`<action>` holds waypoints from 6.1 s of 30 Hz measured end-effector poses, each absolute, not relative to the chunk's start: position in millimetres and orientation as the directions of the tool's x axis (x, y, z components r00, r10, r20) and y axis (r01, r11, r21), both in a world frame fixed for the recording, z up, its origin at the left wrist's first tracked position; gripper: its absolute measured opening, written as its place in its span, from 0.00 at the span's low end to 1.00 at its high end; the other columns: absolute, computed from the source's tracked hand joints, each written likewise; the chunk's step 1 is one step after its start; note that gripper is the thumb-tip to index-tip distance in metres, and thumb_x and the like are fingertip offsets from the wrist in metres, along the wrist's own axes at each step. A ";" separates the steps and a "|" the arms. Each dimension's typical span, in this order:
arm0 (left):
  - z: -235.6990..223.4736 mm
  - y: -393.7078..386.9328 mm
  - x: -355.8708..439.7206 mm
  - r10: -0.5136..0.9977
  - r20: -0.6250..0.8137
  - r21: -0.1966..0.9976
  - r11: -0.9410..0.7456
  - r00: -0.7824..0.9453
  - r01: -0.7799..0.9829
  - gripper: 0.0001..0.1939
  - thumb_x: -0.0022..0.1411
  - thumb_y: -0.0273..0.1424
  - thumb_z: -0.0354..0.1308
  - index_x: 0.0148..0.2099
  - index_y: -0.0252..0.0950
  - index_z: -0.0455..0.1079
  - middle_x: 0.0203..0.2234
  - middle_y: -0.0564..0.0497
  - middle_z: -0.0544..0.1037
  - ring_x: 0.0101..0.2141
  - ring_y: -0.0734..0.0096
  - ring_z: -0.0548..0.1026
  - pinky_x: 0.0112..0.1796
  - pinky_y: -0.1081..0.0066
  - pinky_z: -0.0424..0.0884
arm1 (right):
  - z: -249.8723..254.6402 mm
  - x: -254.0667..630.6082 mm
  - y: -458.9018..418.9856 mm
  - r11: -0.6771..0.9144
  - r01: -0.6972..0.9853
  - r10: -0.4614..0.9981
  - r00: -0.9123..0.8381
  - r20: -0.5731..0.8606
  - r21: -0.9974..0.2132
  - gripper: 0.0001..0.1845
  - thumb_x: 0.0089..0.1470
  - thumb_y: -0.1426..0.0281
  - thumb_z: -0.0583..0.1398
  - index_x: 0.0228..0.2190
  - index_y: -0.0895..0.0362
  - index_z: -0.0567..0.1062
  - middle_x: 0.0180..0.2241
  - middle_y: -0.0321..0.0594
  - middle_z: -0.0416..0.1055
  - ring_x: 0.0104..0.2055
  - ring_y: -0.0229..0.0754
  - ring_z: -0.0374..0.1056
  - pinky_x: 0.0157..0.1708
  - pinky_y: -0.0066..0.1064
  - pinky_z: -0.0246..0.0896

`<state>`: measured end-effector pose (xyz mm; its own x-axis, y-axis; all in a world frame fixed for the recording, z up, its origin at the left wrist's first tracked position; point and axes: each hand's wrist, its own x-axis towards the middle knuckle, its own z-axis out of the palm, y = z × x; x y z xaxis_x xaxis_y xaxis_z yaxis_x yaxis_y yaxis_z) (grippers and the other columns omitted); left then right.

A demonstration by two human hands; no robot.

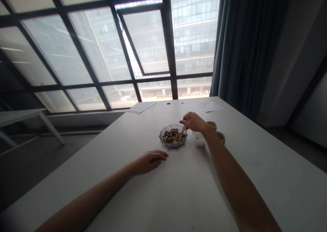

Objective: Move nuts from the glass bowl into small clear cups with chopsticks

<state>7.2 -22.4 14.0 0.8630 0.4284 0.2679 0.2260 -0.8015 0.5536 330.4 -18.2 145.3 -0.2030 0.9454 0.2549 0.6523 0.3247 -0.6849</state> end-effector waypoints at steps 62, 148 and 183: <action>14.0 -24.1 6.5 0.420 0.265 0.546 -0.807 0.868 0.224 0.14 0.72 0.30 0.55 0.56 0.40 0.76 0.57 0.44 0.78 0.57 0.61 0.76 0.60 0.65 0.70 | 136.0 314.0 -16.8 0.265 0.615 0.963 -0.129 0.237 -0.742 0.19 0.66 0.66 0.63 0.23 0.62 0.76 0.26 0.51 0.80 0.28 0.45 0.79 0.22 0.25 0.69; 8.6 -19.0 6.3 0.409 0.275 0.534 -0.818 0.870 0.215 0.14 0.73 0.31 0.55 0.57 0.40 0.76 0.57 0.44 0.78 0.57 0.61 0.76 0.60 0.65 0.70 | 161.7 325.6 -37.6 0.323 0.706 0.919 -0.075 0.387 -0.630 0.21 0.67 0.63 0.60 0.23 0.59 0.77 0.24 0.44 0.78 0.25 0.42 0.76 0.24 0.28 0.63; 11.8 -19.9 6.3 0.421 0.261 0.546 -0.806 0.869 0.227 0.14 0.72 0.30 0.55 0.56 0.40 0.76 0.57 0.44 0.78 0.57 0.61 0.76 0.60 0.65 0.70 | 133.4 320.1 -7.7 0.242 0.474 0.968 -0.055 0.246 -0.847 0.18 0.64 0.64 0.65 0.26 0.63 0.78 0.27 0.51 0.81 0.27 0.44 0.80 0.26 0.26 0.74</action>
